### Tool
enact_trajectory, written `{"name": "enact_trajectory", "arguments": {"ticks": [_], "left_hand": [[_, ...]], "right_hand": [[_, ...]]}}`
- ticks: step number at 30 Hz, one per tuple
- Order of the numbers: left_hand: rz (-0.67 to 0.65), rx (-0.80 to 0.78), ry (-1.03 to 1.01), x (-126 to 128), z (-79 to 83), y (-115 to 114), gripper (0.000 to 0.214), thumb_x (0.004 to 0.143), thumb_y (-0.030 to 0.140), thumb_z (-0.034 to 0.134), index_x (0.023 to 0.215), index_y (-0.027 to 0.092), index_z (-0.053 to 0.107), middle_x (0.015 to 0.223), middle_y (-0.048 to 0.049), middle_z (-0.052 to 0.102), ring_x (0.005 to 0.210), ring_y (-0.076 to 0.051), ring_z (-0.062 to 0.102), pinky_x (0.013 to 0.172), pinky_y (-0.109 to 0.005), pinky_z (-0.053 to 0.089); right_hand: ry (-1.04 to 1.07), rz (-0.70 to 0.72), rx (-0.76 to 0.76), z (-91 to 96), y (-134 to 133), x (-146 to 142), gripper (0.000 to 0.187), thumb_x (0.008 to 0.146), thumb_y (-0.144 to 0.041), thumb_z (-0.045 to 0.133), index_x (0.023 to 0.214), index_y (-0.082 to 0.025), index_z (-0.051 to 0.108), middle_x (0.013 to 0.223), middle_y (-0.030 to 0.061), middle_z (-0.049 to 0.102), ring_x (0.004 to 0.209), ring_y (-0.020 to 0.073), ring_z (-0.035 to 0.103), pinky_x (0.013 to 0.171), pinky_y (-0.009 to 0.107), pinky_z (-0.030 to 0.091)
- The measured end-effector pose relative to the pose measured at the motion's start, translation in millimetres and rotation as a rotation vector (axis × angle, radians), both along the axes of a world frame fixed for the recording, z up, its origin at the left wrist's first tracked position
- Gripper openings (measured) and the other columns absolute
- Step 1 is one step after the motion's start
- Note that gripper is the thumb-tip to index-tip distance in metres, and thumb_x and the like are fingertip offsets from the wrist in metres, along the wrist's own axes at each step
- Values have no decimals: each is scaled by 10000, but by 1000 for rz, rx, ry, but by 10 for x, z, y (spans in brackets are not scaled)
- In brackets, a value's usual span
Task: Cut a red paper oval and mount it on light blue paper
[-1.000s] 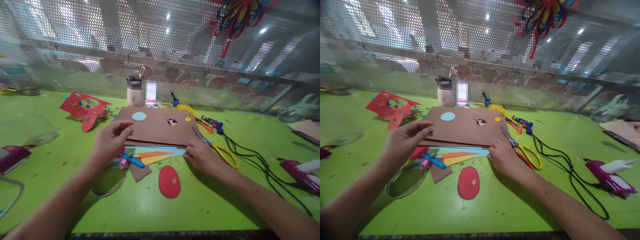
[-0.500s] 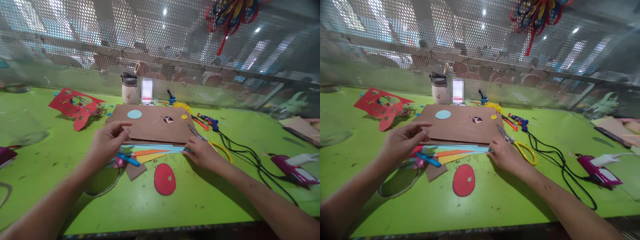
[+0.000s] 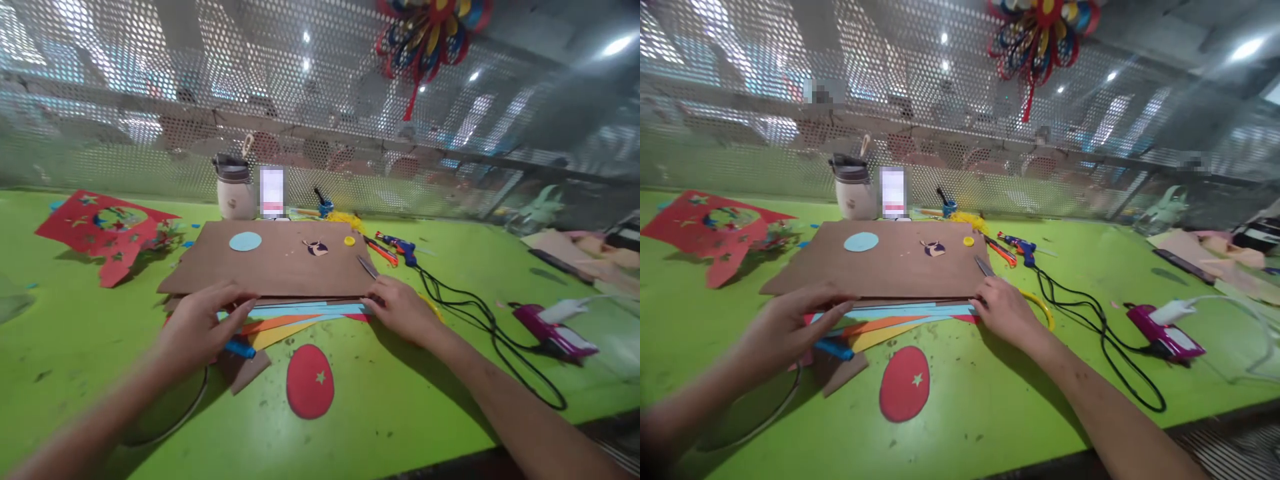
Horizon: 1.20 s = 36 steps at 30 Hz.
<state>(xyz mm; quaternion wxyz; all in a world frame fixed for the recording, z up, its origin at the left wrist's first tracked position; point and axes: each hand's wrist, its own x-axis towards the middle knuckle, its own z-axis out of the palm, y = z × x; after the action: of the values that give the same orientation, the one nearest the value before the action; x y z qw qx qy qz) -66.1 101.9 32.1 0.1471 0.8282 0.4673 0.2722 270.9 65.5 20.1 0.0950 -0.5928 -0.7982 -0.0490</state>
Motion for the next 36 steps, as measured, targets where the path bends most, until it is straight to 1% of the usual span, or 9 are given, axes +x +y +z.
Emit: {"name": "enact_trajectory", "arguments": {"ticks": [5, 9, 16, 19, 24, 27, 31, 34, 36], "left_hand": [[49, 7, -39, -4, -16, -6, 330, 866, 465, 490, 925, 220, 702, 885, -44, 733, 815, -226, 669, 721, -316, 493], [98, -7, -31, -19, 29, 7, 340, 853, 495, 504, 919, 229, 706, 890, -44, 746, 804, -238, 676, 702, -322, 502], [299, -36, -159, -20, 172, -39, 305, 803, 488, 541, 918, 254, 701, 861, -18, 753, 811, -247, 690, 717, -310, 526], [319, -80, -148, -25, 203, -36, 314, 796, 488, 547, 946, 255, 696, 891, -16, 762, 832, -251, 687, 740, -319, 532], [172, -177, -56, 50, 130, -49, 384, 816, 490, 526, 942, 181, 717, 893, -70, 762, 791, -249, 678, 706, -343, 520], [-11, -248, 72, 189, 66, -164, 321, 859, 430, 500, 917, 205, 721, 851, -52, 746, 732, -220, 660, 637, -313, 493], [-223, -194, 264, 367, 15, -359, 303, 904, 384, 478, 925, 213, 727, 894, -80, 704, 837, -244, 634, 726, -344, 484], [-224, -160, 266, 397, -27, -388, 336, 938, 336, 420, 1017, 193, 714, 952, -107, 704, 892, -259, 627, 777, -370, 481], [-168, -172, 206, 375, -54, -343, 357, 950, 307, 390, 1083, 175, 693, 983, -116, 714, 903, -259, 635, 787, -373, 485]], "right_hand": [[-114, 35, -12, 67, -67, 37, 157, 873, -286, 652, 826, -141, 691, 861, 81, 653, 880, 261, 591, 762, 372, 464], [-202, 118, -18, 19, -140, -38, 179, 869, -302, 660, 819, -134, 699, 869, 99, 659, 903, 284, 564, 781, 400, 445], [-291, 191, -11, -96, -174, -171, 222, 904, -76, 523, 760, -123, 685, 797, 111, 639, 825, 268, 535, 668, 374, 387], [-294, 203, -18, -110, -172, -191, 224, 895, -45, 502, 777, -119, 677, 821, 119, 635, 822, 266, 531, 651, 371, 372], [-256, 184, -39, -103, -215, -220, 212, 885, -27, 492, 794, -117, 661, 838, 123, 629, 819, 257, 535, 656, 368, 374], [-189, 194, -61, -31, -307, -305, 201, 947, -225, 528, 811, -140, 651, 862, 92, 621, 850, 238, 544, 690, 352, 408], [58, 345, -217, 86, -439, -485, 436, 881, -564, 565, 979, -147, 648, 996, 92, 619, 952, 253, 527, 784, 376, 466], [138, 472, -283, 119, -472, -597, 693, 780, -622, 653, 1256, -129, 549, 1219, 141, 570, 1084, 305, 474, 928, 468, 447], [144, 530, -315, 118, -461, -646, 795, 745, -610, 697, 1336, -121, 488, 1283, 158, 543, 1119, 321, 453, 976, 500, 422]]}}
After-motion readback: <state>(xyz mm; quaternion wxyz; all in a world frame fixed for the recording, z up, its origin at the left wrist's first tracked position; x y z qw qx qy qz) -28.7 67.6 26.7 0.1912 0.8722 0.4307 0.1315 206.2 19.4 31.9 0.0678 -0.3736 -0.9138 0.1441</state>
